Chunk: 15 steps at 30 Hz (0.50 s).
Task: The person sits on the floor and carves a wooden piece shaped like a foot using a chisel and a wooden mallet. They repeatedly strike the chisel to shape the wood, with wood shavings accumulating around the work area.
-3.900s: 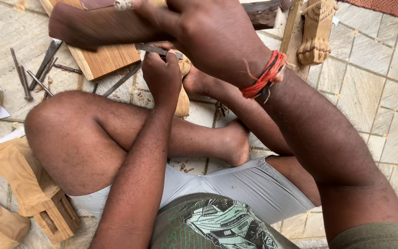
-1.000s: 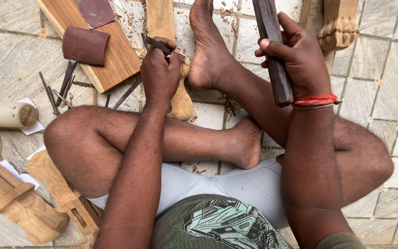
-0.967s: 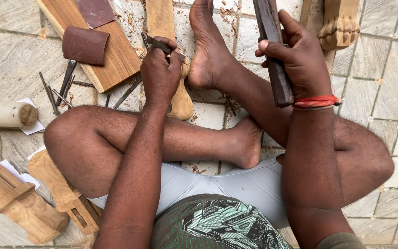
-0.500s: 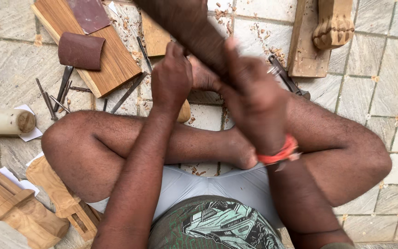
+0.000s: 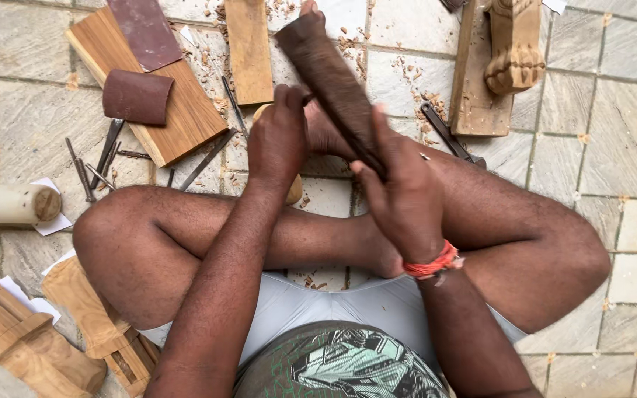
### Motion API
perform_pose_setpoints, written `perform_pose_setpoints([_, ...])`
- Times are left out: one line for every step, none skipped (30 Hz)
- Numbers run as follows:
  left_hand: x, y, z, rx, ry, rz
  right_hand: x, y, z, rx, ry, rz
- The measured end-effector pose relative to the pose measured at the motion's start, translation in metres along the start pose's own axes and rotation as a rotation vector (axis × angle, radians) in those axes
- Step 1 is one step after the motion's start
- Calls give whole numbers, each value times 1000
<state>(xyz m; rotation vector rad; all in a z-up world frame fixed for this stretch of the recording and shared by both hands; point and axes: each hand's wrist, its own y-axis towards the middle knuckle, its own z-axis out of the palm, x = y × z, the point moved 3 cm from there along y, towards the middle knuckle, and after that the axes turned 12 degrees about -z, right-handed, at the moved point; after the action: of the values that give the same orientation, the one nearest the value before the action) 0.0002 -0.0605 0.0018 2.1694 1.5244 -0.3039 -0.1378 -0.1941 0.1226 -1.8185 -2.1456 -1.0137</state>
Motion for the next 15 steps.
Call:
perform_pose_setpoints([-1, -6, 1, -14, 53, 34, -5, -4, -1, -38, 153, 28])
perform_pose_setpoints([-2, -12, 3, -27, 105, 69, -9, -8, -2, -75, 305, 58])
perform_pose_setpoints([-8, -15, 10, 19, 355, 193, -16, -12, -4, -85, 382, 168])
perform_pose_setpoints([-15, -20, 17, 65, 604, 317, -22, -15, -6, -92, 458, 279])
perform_pose_setpoints([-20, -16, 23, 96, 858, 441, -29, -12, -9, -106, 534, 375])
perform_pose_setpoints([-19, -9, 21, 64, 865, 465, -32, -10, -14, -116, 505, 416])
perform_pose_setpoints([-13, -5, 17, 42, 873, 489, -35, -10, -17, -121, 480, 464])
perform_pose_setpoints([-6, 2, 14, 20, 881, 512, -39, -10, -21, -124, 455, 512])
perform_pose_setpoints([11, 13, 4, -9, 764, 397, -41, -11, -23, -160, 525, 540])
perform_pose_setpoints([34, 23, -9, -40, 646, 282, -44, -12, -24, -197, 595, 567])
perform_pose_setpoints([67, 31, -17, 151, 309, -179, -47, -16, -26, -236, 660, 600])
perform_pose_setpoints([101, 32, -24, 324, -47, -635, -52, -16, -24, -273, 729, 626])
perform_pose_setpoints([119, 38, -40, 88, -134, -503, -58, -17, -24, -309, 793, 650])
perform_pose_setpoints([127, 39, -50, -148, -219, -369, -62, -19, -23, -346, 857, 674])
perform_pose_setpoints([133, 37, -47, -94, -352, -435, -68, -17, -19, -341, 853, 692])
